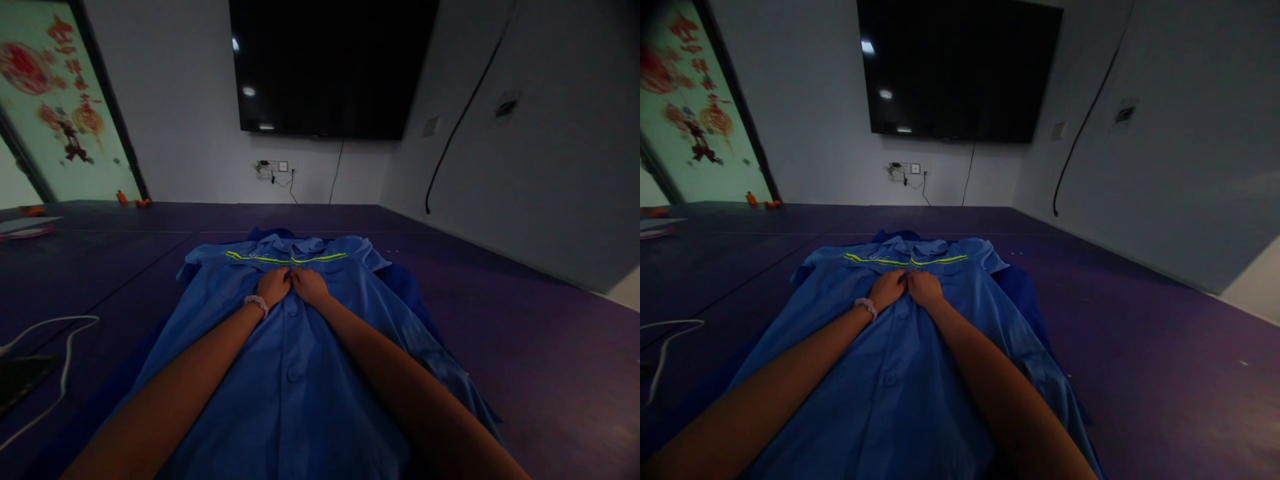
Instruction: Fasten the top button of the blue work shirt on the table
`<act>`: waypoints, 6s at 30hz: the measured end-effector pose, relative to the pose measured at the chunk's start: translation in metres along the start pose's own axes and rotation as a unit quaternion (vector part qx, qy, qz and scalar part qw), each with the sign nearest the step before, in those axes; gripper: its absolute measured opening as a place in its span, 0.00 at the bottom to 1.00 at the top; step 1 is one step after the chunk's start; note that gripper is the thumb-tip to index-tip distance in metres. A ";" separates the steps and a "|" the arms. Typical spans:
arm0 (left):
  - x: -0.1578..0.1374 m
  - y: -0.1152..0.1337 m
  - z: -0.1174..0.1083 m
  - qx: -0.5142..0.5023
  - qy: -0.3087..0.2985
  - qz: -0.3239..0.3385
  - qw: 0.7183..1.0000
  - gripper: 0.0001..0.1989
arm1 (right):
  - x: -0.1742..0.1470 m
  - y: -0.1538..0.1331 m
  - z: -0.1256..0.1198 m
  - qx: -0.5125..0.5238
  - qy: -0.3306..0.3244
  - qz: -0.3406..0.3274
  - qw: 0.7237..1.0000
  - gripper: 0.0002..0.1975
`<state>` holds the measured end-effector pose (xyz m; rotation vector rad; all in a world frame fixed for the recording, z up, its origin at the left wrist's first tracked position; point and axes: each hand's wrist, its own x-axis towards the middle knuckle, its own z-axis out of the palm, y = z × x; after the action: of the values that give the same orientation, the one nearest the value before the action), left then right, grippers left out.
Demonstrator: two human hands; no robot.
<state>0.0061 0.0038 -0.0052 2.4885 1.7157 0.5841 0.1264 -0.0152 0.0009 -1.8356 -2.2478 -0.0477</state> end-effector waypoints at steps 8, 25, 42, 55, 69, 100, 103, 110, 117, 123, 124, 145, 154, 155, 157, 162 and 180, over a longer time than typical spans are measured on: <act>0.000 0.000 -0.001 0.000 -0.001 0.002 1.000 0.12 | 0.001 0.001 0.000 0.001 -0.004 0.002 1.000 0.18; 0.000 -0.001 0.001 0.003 -0.002 0.001 1.000 0.12 | 0.001 0.000 0.001 0.000 0.001 -0.003 1.000 0.18; 0.000 -0.001 0.000 0.000 -0.002 0.002 1.000 0.11 | -0.001 -0.001 -0.001 0.000 -0.001 0.002 1.000 0.18; -0.001 0.001 -0.002 -0.001 -0.003 0.000 1.000 0.11 | 0.001 0.000 0.000 -0.002 -0.006 0.000 1.000 0.18; -0.002 0.002 -0.003 -0.006 -0.005 -0.001 1.000 0.11 | 0.000 -0.001 -0.001 -0.004 -0.006 0.001 1.000 0.18; -0.001 -0.001 -0.001 -0.001 0.000 0.011 1.000 0.12 | 0.000 0.000 0.000 -0.003 -0.005 0.001 1.000 0.19; -0.001 -0.001 -0.001 0.001 0.002 0.010 1.000 0.12 | 0.000 0.000 0.000 -0.004 -0.005 0.001 1.000 0.19; -0.001 0.000 -0.001 0.002 0.006 0.009 1.000 0.12 | 0.001 0.000 0.001 -0.004 -0.007 -0.002 1.000 0.19; -0.002 0.000 0.000 0.003 0.009 0.011 1.000 0.12 | 0.001 0.000 0.001 -0.002 -0.006 -0.004 1.000 0.19; -0.001 0.000 0.000 0.005 0.009 0.008 1.000 0.12 | 0.001 0.001 0.001 0.002 -0.011 0.000 1.000 0.18; -0.001 0.000 0.000 0.005 0.008 0.008 1.000 0.12 | 0.001 0.001 0.001 0.003 -0.010 0.000 1.000 0.18; 0.000 -0.001 0.001 0.002 0.013 0.015 1.000 0.11 | 0.001 0.001 0.001 -0.010 -0.003 -0.001 1.000 0.19; 0.000 0.000 -0.001 0.003 0.008 0.013 1.000 0.12 | 0.002 0.002 0.003 -0.014 -0.007 -0.001 1.000 0.19; 0.000 0.000 -0.001 0.003 0.007 0.013 1.000 0.12 | 0.003 0.002 0.003 -0.014 -0.009 0.000 1.000 0.19; 0.000 0.001 -0.002 0.002 0.006 0.013 1.000 0.12 | 0.002 0.002 0.002 -0.013 -0.009 0.000 1.000 0.19; 0.000 0.001 -0.002 0.001 0.004 0.015 1.000 0.13 | 0.001 0.000 0.001 -0.016 -0.010 0.004 1.000 0.19; 0.001 0.001 -0.001 -0.001 0.001 0.014 1.000 0.13 | 0.003 0.002 0.003 -0.010 -0.006 -0.004 1.000 0.19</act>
<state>0.0071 0.0035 -0.0034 2.5153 1.6823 0.5904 0.1275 -0.0117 -0.0013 -1.8413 -2.2704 -0.0615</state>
